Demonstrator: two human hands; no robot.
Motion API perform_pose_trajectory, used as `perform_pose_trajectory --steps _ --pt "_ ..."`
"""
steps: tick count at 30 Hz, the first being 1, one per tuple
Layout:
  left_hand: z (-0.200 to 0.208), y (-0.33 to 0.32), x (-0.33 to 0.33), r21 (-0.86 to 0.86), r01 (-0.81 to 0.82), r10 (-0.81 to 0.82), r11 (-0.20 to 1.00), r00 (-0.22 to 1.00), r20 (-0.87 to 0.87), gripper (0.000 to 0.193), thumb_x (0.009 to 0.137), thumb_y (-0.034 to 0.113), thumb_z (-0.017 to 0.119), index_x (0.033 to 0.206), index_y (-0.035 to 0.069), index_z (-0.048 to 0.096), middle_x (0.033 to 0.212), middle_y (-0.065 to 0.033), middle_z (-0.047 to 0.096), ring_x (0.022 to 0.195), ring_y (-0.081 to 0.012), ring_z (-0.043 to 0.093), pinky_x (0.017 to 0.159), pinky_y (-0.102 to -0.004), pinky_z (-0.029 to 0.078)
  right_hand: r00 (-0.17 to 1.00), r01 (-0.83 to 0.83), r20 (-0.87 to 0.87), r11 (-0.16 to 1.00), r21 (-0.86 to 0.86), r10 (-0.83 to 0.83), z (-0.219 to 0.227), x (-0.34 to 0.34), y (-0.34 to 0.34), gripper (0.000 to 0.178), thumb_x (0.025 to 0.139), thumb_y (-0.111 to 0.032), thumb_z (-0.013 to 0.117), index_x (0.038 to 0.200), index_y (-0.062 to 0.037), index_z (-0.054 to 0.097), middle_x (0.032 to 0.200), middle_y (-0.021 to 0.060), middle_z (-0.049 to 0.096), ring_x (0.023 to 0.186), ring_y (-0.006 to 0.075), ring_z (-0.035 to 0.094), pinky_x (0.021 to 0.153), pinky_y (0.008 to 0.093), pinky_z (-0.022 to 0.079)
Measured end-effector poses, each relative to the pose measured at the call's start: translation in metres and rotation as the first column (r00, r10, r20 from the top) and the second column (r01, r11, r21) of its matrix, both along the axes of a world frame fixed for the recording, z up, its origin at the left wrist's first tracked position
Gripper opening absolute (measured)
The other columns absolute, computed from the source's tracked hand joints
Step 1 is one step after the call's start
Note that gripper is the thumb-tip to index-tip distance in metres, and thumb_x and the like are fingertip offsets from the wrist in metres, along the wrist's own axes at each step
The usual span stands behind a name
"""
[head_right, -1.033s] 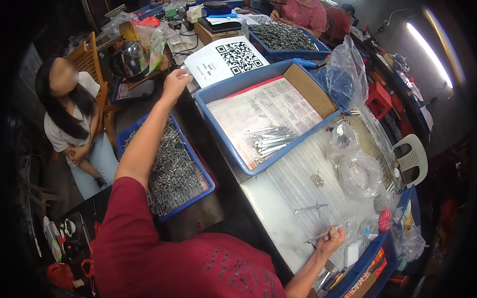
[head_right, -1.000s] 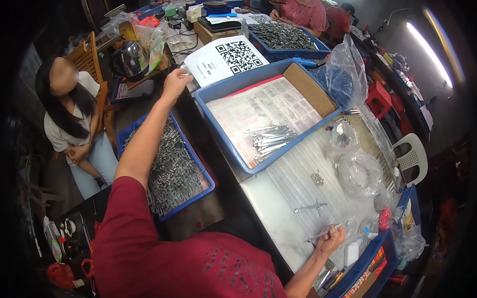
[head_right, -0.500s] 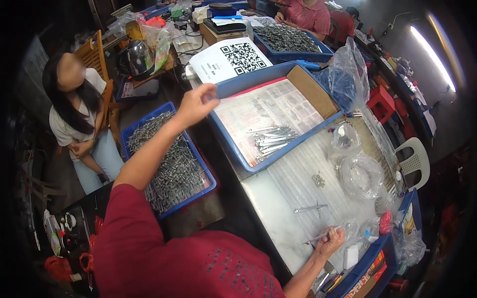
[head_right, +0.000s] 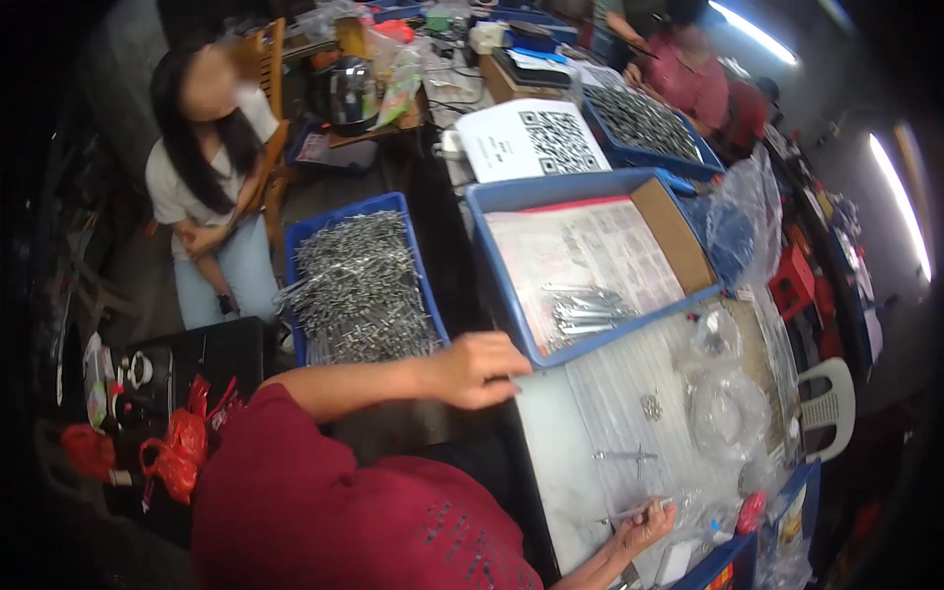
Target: The worker is assembling or sorting small metal components at a manual workstation.
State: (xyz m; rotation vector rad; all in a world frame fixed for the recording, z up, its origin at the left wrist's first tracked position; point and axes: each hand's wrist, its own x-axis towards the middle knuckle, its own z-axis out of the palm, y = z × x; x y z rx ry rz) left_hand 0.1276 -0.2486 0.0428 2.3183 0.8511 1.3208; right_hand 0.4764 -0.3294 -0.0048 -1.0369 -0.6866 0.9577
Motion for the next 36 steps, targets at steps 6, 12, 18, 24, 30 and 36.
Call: perform_pose_trajectory --steps 6,12,18,24,30,36 --pt "-0.02 -0.017 0.024 -0.131 0.09 -0.071 0.987 0.987 0.146 0.016 0.063 0.007 0.057 0.076 0.0 0.05 0.064 -0.0089 0.05 0.06 -0.0229 0.048 0.051 -0.0302 0.039 0.999 -0.033 0.028 0.999 0.038 0.032 -0.005 0.005 -0.003 0.014 0.07 -0.004 0.046 0.065 -0.0092 0.034 0.051 -0.001 0.035 0.036 0.0032 0.028 0.031 0.014 0.024" --pt "-0.026 -0.023 0.035 -0.203 0.123 -0.076 0.971 0.972 0.225 0.017 0.063 0.007 0.056 0.077 0.0 0.05 0.067 -0.0091 0.052 0.061 -0.0212 0.05 0.049 -0.0287 0.041 1.0 0.01 -0.029 0.997 0.083 -0.007 -0.015 0.014 -0.002 0.012 0.07 -0.002 0.047 0.071 -0.0086 0.037 0.052 -0.0023 0.034 0.038 0.0024 0.028 0.031 0.0129 0.023" --pt "-0.029 -0.028 0.034 -0.294 0.122 -0.041 0.948 0.963 0.268 0.015 0.062 0.007 0.055 0.075 0.0 0.051 0.066 -0.0092 0.052 0.06 -0.0206 0.052 0.051 -0.0292 0.042 0.997 0.072 -0.013 0.997 0.021 -0.071 -0.013 0.014 -0.004 0.011 0.07 -0.003 0.048 0.072 -0.0077 0.038 0.053 -0.0009 0.037 0.037 0.0026 0.028 0.031 0.0131 0.024" --pt "-0.034 -0.029 0.034 -0.328 0.12 -0.029 0.937 0.963 0.268 0.015 0.063 0.008 0.055 0.075 0.0 0.051 0.064 -0.009 0.052 0.058 -0.02 0.052 0.049 -0.0283 0.041 1.0 0.001 -0.024 0.997 0.071 0.0 -0.004 0.006 -0.006 0.01 0.071 -0.002 0.049 0.074 -0.0058 0.04 0.056 0.0006 0.04 0.038 0.0026 0.029 0.032 0.0131 0.026" --pt "-0.038 -0.029 0.035 -0.338 0.124 -0.034 0.933 0.965 0.261 0.017 0.064 0.009 0.056 0.078 0.0 0.051 0.067 -0.0089 0.052 0.056 -0.0188 0.051 0.047 -0.0268 0.041 0.999 0.015 -0.03 0.996 0.082 -0.013 -0.006 0.008 -0.005 0.012 0.07 0.0 0.049 0.072 -0.0067 0.039 0.053 -0.0008 0.037 0.038 0.002 0.028 0.031 0.0127 0.025" --pt "-0.04 -0.026 0.032 -0.36 0.132 -0.024 0.924 0.958 0.287 0.017 0.064 0.009 0.056 0.078 0.0 0.051 0.067 -0.009 0.052 0.056 -0.0181 0.052 0.047 -0.0262 0.041 0.999 0.029 -0.031 0.998 0.06 -0.027 -0.006 0.007 -0.004 0.012 0.069 -0.001 0.049 0.072 -0.0074 0.039 0.053 -0.0015 0.037 0.038 0.0016 0.028 0.032 0.0125 0.025"
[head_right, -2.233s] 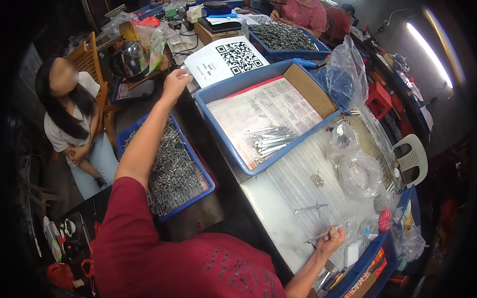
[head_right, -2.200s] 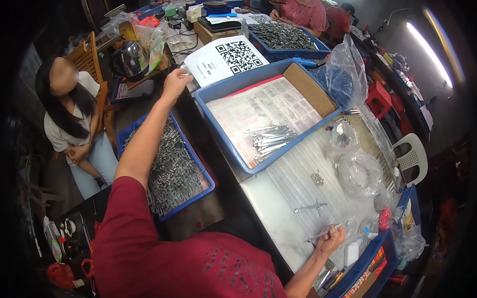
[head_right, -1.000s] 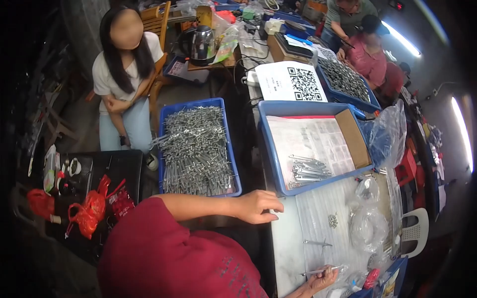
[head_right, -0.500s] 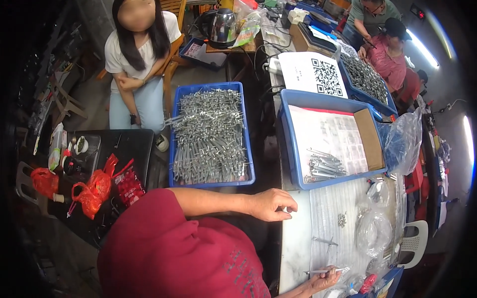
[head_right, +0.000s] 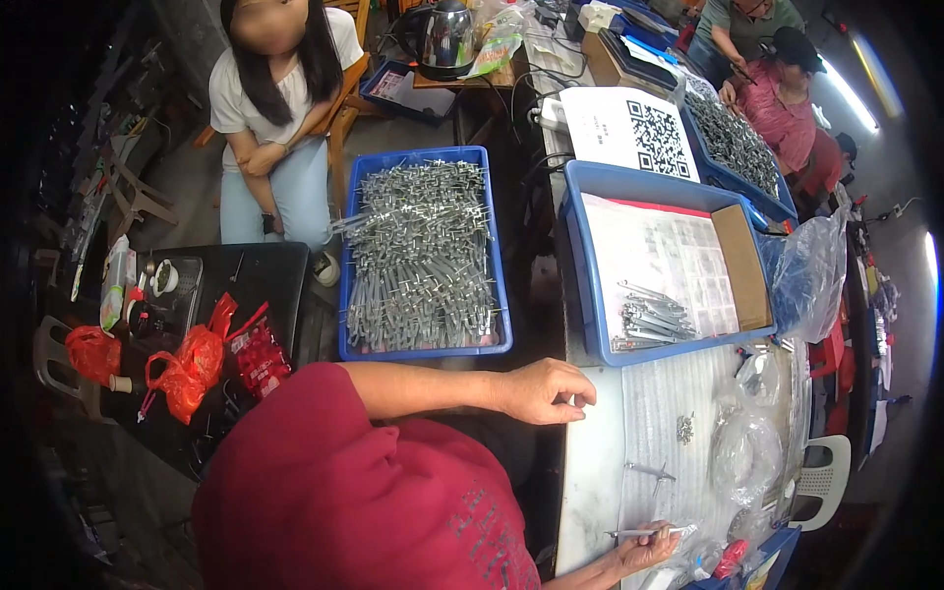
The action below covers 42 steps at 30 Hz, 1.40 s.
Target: The worker is assembling or sorting small metal components at a manual workstation.
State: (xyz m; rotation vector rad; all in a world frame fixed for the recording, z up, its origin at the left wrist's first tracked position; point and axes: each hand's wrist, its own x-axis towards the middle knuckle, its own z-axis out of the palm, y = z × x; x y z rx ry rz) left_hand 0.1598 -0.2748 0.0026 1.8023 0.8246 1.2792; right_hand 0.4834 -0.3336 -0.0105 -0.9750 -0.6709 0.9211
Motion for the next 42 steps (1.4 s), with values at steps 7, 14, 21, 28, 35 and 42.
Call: perform_pose_trajectory --steps 7,14,21,28,35,42 --pt "-0.001 0.0 -0.004 -0.041 -0.003 0.003 0.999 1.0 0.005 0.018 0.064 0.01 0.056 0.078 0.0 0.051 0.066 -0.0088 0.052 0.053 -0.0168 0.052 0.046 -0.0258 0.041 0.999 -0.042 -0.023 0.999 0.004 0.043 0.0 -0.002 0.001 0.013 0.069 -0.001 0.05 0.073 -0.0076 0.04 0.053 -0.001 0.038 0.039 0.0015 0.029 0.032 0.012 0.026" --pt "-0.001 -0.001 0.001 -0.049 -0.001 0.003 0.999 0.999 0.049 0.015 0.061 0.008 0.055 0.072 -0.001 0.052 0.061 -0.0097 0.053 0.05 -0.017 0.051 0.046 -0.0265 0.041 1.0 0.003 -0.011 1.0 0.019 -0.002 0.005 -0.003 -0.007 0.014 0.068 0.0 0.05 0.074 -0.0079 0.04 0.054 -0.0014 0.038 0.039 0.0013 0.029 0.032 0.0116 0.025" --pt "0.003 -0.001 0.006 -0.085 -0.023 0.019 0.996 0.999 -0.05 0.019 0.063 0.01 0.058 0.079 0.001 0.054 0.067 -0.0095 0.054 0.057 -0.0162 0.053 0.051 -0.0257 0.042 0.995 0.053 0.081 0.998 -0.024 -0.051 0.004 -0.001 -0.003 0.008 0.068 -0.008 0.047 0.066 -0.0069 0.04 0.05 -0.0025 0.035 0.036 0.0028 0.027 0.032 0.0156 0.022" --pt "0.009 -0.001 0.008 -0.194 -0.012 0.004 0.981 0.999 -0.042 0.016 0.066 0.004 0.057 0.082 0.0 0.054 0.067 -0.0032 0.053 0.058 -0.006 0.049 0.049 -0.0176 0.038 1.0 0.025 -0.013 0.999 -0.04 -0.025 0.008 -0.007 -0.001 0.006 0.067 -0.003 0.045 0.067 -0.0062 0.04 0.055 0.0015 0.042 0.037 0.004 0.03 0.033 0.0152 0.026" --pt "0.008 -0.001 0.018 -0.21 0.018 -0.037 0.978 0.995 -0.087 0.019 0.065 0.004 0.057 0.083 0.001 0.054 0.064 -0.0004 0.05 0.054 -0.0036 0.043 0.046 -0.016 0.033 1.0 0.013 -0.003 0.999 -0.045 -0.013 0.009 -0.006 -0.004 0.004 0.067 -0.004 0.047 0.071 -0.0023 0.047 0.057 0.0029 0.044 0.036 0.0048 0.033 0.033 0.0157 0.026" --pt "0.004 -0.001 0.024 -0.247 0.046 -0.067 0.968 0.995 -0.076 0.02 0.067 0.004 0.057 0.086 0.0 0.053 0.071 -0.0026 0.054 0.059 -0.0045 0.046 0.051 -0.016 0.036 0.999 0.012 -0.045 0.999 -0.049 -0.014 0.011 -0.006 -0.003 0.005 0.065 -0.002 0.048 0.064 -0.0041 0.044 0.054 0.0033 0.044 0.035 0.0043 0.031 0.033 0.0165 0.026"
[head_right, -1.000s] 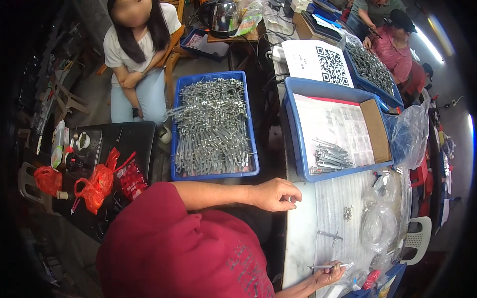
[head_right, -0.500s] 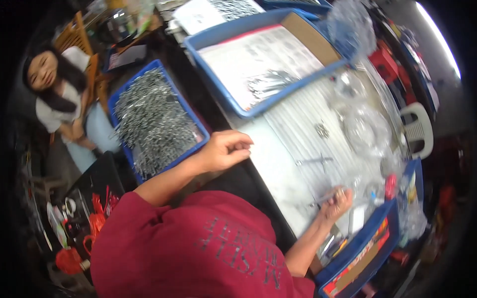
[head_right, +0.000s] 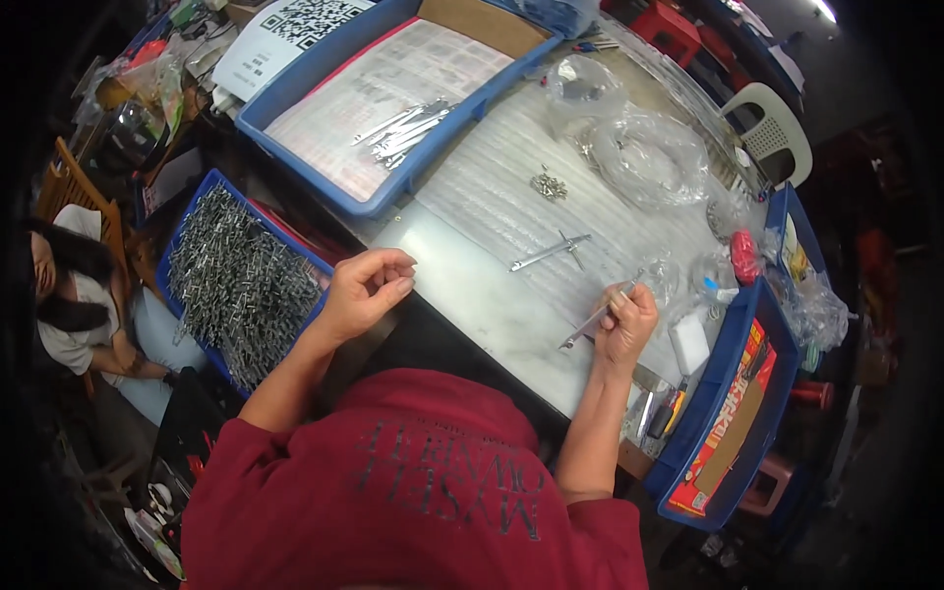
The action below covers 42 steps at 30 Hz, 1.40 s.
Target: The worker is assembling or sorting small metal components at a manual workstation.
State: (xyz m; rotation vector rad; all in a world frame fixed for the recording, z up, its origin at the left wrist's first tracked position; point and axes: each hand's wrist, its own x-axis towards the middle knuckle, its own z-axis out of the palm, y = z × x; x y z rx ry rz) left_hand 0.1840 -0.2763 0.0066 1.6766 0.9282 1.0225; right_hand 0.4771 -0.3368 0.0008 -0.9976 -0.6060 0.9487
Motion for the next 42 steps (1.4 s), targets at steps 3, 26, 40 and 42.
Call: perform_pose_trajectory --steps 3,26,40,42 --pt "-0.002 0.001 0.003 -0.01 0.015 -0.015 1.0 1.0 0.012 0.019 0.067 0.004 0.057 0.085 0.0 0.052 0.071 -0.0026 0.054 0.059 -0.005 0.046 0.052 -0.0163 0.036 1.0 -0.011 0.015 1.0 0.001 0.011 0.001 0.001 0.0 0.004 0.067 -0.004 0.048 0.066 -0.0036 0.045 0.054 0.0024 0.042 0.035 0.0045 0.031 0.032 0.0166 0.024" --pt "0.001 0.015 0.043 0.139 0.054 -0.042 0.989 0.995 -0.086 0.017 0.064 0.008 0.057 0.079 0.0 0.054 0.069 -0.0091 0.055 0.06 -0.0153 0.053 0.053 -0.0236 0.042 0.997 0.009 -0.07 1.0 -0.021 -0.01 0.004 -0.001 0.0 0.008 0.063 0.0 0.052 0.062 -0.0037 0.045 0.053 0.0035 0.046 0.036 0.0042 0.033 0.032 0.0147 0.026" --pt "-0.006 0.014 0.043 0.133 0.062 -0.045 0.989 0.991 -0.125 0.018 0.065 0.007 0.057 0.081 0.001 0.054 0.071 -0.0062 0.054 0.061 -0.0118 0.051 0.054 -0.0213 0.04 1.0 -0.026 -0.001 1.0 0.007 0.026 0.001 0.002 -0.001 0.007 0.066 -0.004 0.049 0.063 -0.0042 0.043 0.054 0.0036 0.043 0.035 0.0042 0.03 0.033 0.0172 0.026" --pt "-0.007 0.014 0.042 0.134 0.062 -0.046 0.989 0.991 -0.124 0.018 0.065 0.007 0.057 0.081 0.001 0.054 0.071 -0.0064 0.054 0.062 -0.012 0.052 0.054 -0.0214 0.04 0.999 -0.033 -0.008 0.999 0.007 0.033 0.001 0.002 -0.001 0.007 0.066 -0.003 0.049 0.063 -0.0041 0.043 0.054 0.0036 0.043 0.035 0.0042 0.03 0.033 0.0172 0.026"
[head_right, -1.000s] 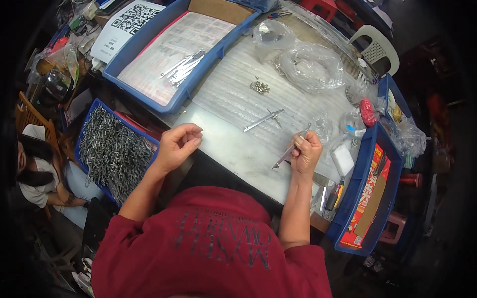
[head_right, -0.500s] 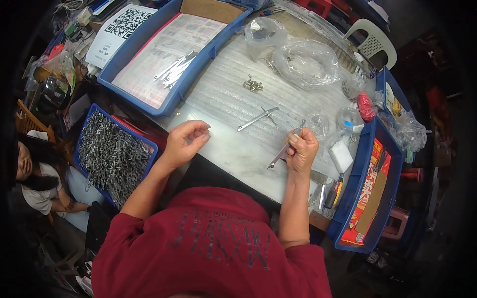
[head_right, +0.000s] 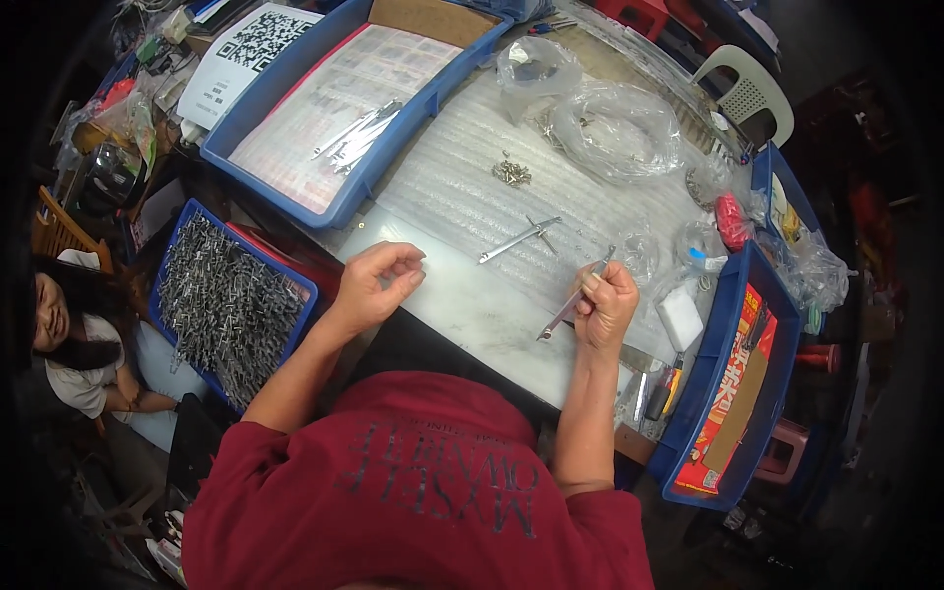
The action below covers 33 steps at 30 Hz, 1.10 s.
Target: The worker is assembling or sorting small metal components at a manual workstation.
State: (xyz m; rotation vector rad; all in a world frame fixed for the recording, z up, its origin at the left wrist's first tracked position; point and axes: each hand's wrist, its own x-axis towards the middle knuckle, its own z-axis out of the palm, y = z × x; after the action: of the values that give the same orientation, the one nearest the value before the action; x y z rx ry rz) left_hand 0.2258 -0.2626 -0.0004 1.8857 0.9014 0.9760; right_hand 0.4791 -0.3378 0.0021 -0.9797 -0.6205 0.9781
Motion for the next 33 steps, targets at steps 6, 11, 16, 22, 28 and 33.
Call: perform_pose_trajectory --steps 6,11,16,22,28,33 --pt "-0.0019 0.0001 -0.0015 -0.005 0.004 -0.004 1.0 1.0 -0.005 0.018 0.065 0.007 0.057 0.081 0.001 0.054 0.072 -0.007 0.054 0.063 -0.0129 0.052 0.055 -0.0219 0.041 1.0 0.0 0.001 1.0 -0.001 0.0 0.0004 -0.0009 0.0005 0.005 0.066 -0.003 0.049 0.064 -0.0037 0.044 0.054 0.0036 0.043 0.035 0.0043 0.031 0.033 0.0172 0.026" --pt "-0.0018 -0.0004 -0.0016 -0.009 0.008 -0.008 1.0 1.0 -0.004 0.017 0.065 0.007 0.057 0.081 0.001 0.053 0.071 -0.0072 0.054 0.063 -0.0134 0.053 0.055 -0.0223 0.041 1.0 0.01 0.012 1.0 -0.015 -0.01 0.0021 -0.0014 -0.0001 0.005 0.065 -0.003 0.049 0.065 -0.0035 0.044 0.053 0.0034 0.043 0.035 0.0041 0.031 0.033 0.0171 0.026" --pt "-0.0029 -0.0001 -0.0008 0.008 0.0 0.0 1.0 1.0 -0.008 0.017 0.064 0.007 0.057 0.08 0.001 0.053 0.07 -0.0071 0.054 0.062 -0.0135 0.052 0.054 -0.0224 0.041 0.999 0.022 -0.041 1.0 -0.013 -0.022 0.0023 -0.0011 0.001 0.01 0.063 0.0 0.05 0.06 -0.0042 0.041 0.056 0.0052 0.047 0.035 0.0037 0.032 0.033 0.0159 0.028" --pt "-0.004 -0.0003 -0.0007 0.014 -0.003 0.003 1.0 1.0 -0.004 0.017 0.064 0.006 0.057 0.08 0.001 0.053 0.07 -0.007 0.053 0.061 -0.0135 0.052 0.054 -0.0224 0.041 0.999 0.017 -0.045 1.0 -0.005 -0.017 0.0021 -0.0011 0.0007 0.011 0.063 0.0 0.049 0.059 -0.0045 0.041 0.056 0.0052 0.047 0.035 0.0037 0.032 0.033 0.0158 0.028" --pt "-0.0048 -0.0005 -0.0005 0.024 -0.005 0.005 1.0 1.0 0.002 0.017 0.064 0.006 0.057 0.08 0.001 0.053 0.069 -0.0071 0.053 0.061 -0.0137 0.052 0.054 -0.0225 0.041 0.999 0.023 -0.04 1.0 -0.006 -0.023 0.0043 -0.0027 0.0004 0.011 0.063 0.0 0.05 0.059 -0.0043 0.041 0.057 0.0055 0.048 0.035 0.0037 0.033 0.033 0.0158 0.028" --pt "-0.0035 -0.0006 -0.0006 0.031 -0.006 0.006 0.999 1.0 -0.001 0.017 0.064 0.006 0.057 0.079 0.001 0.053 0.068 -0.007 0.053 0.061 -0.0139 0.052 0.054 -0.0225 0.041 0.999 0.015 -0.041 1.0 -0.001 -0.015 0.0042 -0.0024 0.0005 0.01 0.063 0.0 0.05 0.06 -0.004 0.041 0.057 0.0054 0.048 0.035 0.0038 0.033 0.033 0.016 0.028"
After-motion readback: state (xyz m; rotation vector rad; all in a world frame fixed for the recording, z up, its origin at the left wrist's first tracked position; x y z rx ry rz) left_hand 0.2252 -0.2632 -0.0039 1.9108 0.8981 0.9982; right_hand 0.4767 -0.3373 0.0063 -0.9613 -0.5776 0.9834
